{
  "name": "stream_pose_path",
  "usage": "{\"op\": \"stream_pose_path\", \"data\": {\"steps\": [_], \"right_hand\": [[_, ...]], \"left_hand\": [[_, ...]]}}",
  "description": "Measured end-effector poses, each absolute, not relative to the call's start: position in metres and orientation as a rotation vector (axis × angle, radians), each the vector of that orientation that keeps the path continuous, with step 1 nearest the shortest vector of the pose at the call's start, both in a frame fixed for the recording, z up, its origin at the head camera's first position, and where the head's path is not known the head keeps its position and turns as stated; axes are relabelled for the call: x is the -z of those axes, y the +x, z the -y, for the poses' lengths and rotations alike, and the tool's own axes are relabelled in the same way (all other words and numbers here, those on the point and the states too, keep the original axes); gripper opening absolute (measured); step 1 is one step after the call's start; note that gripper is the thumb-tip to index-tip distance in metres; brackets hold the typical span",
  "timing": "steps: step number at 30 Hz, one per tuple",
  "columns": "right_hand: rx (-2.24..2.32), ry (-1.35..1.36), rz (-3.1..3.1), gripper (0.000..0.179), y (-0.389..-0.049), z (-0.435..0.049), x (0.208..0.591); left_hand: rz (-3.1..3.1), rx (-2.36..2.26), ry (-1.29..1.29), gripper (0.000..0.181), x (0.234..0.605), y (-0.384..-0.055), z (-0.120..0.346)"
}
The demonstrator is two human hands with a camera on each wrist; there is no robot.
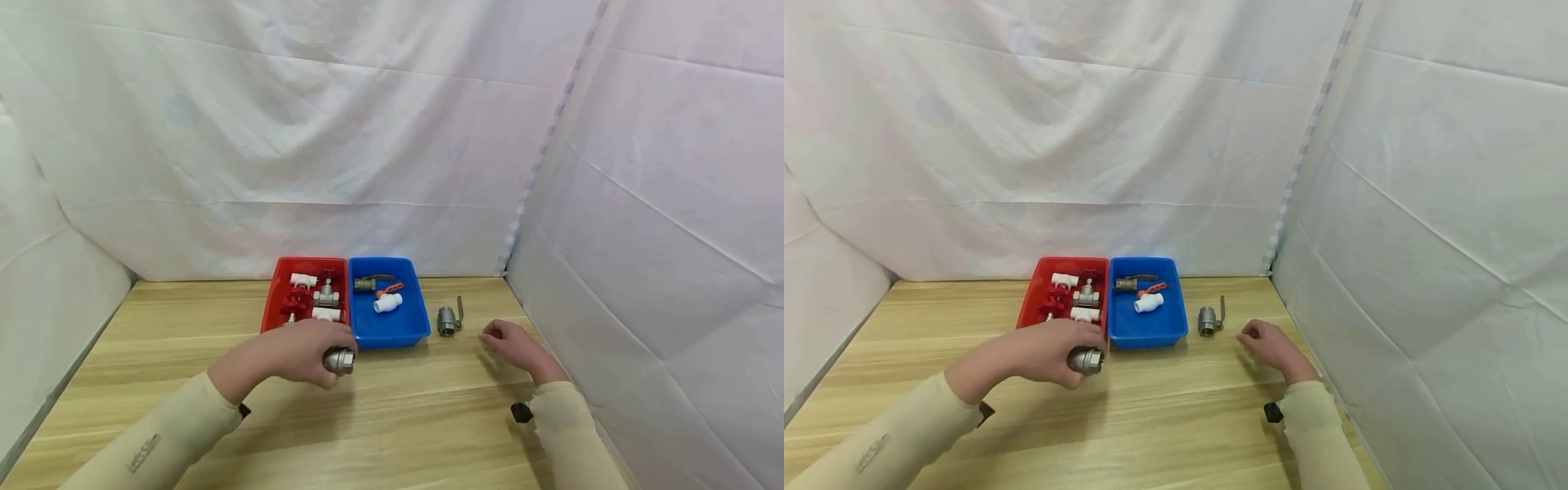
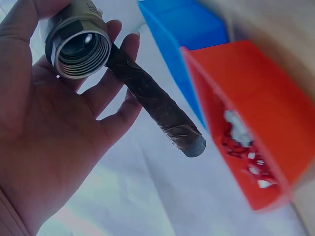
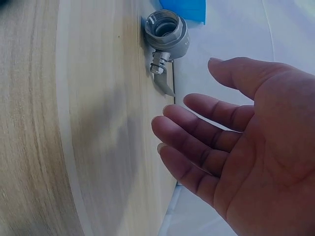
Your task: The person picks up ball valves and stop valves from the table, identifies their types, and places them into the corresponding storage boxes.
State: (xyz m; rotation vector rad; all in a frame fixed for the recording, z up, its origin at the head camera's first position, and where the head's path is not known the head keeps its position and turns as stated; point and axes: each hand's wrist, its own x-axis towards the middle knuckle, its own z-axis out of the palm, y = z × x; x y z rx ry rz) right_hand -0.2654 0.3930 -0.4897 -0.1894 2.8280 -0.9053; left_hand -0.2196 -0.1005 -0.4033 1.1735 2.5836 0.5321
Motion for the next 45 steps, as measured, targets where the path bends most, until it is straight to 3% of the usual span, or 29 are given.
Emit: {"op": "stream_pose_path", "data": {"steps": [16, 30, 45], "right_hand": [[0.893, -0.199, -2.847, 0.028, -0.258, -0.394, 0.483], [0.887, -0.172, -2.862, 0.021, -0.258, -0.399, 0.488], [0.923, -0.162, -2.845, 0.023, -0.253, -0.406, 0.492]], "left_hand": [[-2.690, -0.285, 1.229, 0.056, 0.388, -0.286, 0.035], [-2.678, -0.196, 1.292, 0.051, 0.411, -0.339, -0.008], [-2.674, -0.119, 1.192, 0.061, 0.435, -0.354, -0.031]]}}
